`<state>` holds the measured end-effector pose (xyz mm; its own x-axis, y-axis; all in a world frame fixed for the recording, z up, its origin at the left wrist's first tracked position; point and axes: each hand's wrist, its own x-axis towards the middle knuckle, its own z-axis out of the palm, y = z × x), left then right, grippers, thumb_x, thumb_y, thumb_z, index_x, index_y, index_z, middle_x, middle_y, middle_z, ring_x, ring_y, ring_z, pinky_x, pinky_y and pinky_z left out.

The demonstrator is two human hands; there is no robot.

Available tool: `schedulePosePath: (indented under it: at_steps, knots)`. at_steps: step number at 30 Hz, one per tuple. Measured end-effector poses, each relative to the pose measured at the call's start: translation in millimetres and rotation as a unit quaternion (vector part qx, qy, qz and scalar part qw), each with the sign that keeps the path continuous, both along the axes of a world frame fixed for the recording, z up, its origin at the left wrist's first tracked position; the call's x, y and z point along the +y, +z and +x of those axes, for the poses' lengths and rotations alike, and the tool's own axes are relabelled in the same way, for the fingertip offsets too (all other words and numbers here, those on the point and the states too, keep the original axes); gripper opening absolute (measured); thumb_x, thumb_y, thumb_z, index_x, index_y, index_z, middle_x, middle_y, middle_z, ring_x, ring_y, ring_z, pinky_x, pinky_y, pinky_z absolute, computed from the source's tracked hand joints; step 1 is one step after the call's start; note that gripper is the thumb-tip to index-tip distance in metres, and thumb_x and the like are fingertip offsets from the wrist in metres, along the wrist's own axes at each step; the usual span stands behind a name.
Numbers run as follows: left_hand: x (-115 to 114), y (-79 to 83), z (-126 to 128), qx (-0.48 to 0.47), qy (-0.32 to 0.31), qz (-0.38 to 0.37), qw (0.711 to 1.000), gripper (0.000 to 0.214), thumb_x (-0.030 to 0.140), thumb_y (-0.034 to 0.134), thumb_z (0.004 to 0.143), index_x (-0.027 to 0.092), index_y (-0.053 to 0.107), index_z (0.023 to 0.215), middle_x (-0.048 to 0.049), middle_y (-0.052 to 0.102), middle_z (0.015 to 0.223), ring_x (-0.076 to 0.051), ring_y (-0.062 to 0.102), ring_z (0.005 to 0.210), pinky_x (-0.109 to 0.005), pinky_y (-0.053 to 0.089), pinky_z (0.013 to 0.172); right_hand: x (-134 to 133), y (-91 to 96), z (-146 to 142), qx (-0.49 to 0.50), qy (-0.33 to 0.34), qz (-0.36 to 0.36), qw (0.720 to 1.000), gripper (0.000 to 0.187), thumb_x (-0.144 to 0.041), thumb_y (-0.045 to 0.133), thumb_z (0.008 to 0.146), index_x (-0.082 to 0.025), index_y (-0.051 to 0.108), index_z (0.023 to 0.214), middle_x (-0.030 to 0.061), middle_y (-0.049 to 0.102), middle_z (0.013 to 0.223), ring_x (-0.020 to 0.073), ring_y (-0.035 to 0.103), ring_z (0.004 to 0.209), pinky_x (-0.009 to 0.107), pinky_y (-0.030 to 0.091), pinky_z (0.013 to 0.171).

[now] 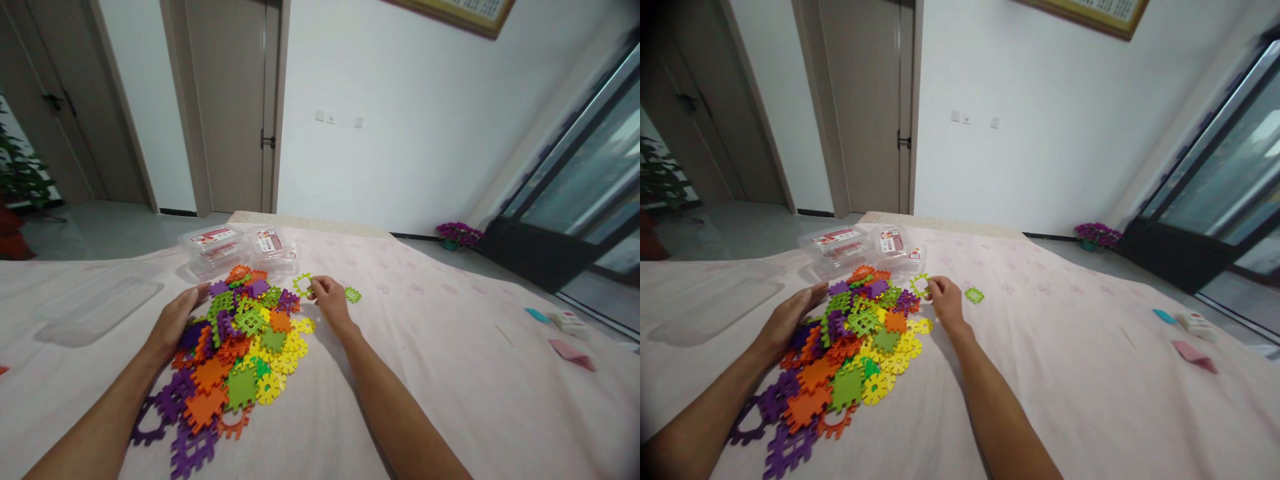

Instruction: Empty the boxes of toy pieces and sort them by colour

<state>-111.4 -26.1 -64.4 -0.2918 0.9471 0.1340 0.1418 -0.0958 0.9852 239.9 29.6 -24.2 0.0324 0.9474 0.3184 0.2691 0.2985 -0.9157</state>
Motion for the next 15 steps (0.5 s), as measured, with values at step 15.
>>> schedulePosePath:
  at_steps: [15]
  knots:
    - [2,1.0,-2,0.065,0.013,-0.015,0.998,0.056,0.066,0.062,0.082,0.026,0.072,0.12,-0.0049,0.071,0.129,-0.028,0.06,0.128,-0.041,0.035,0.119,26,-30.3,123,-0.287,-0.309,-0.056,0.905,0.036,-0.039,0.056,0.089,-0.018,0.075,0.11,0.0128,0.071,0.11,0.0253,0.066,0.1,0.035,0.049,0.086]
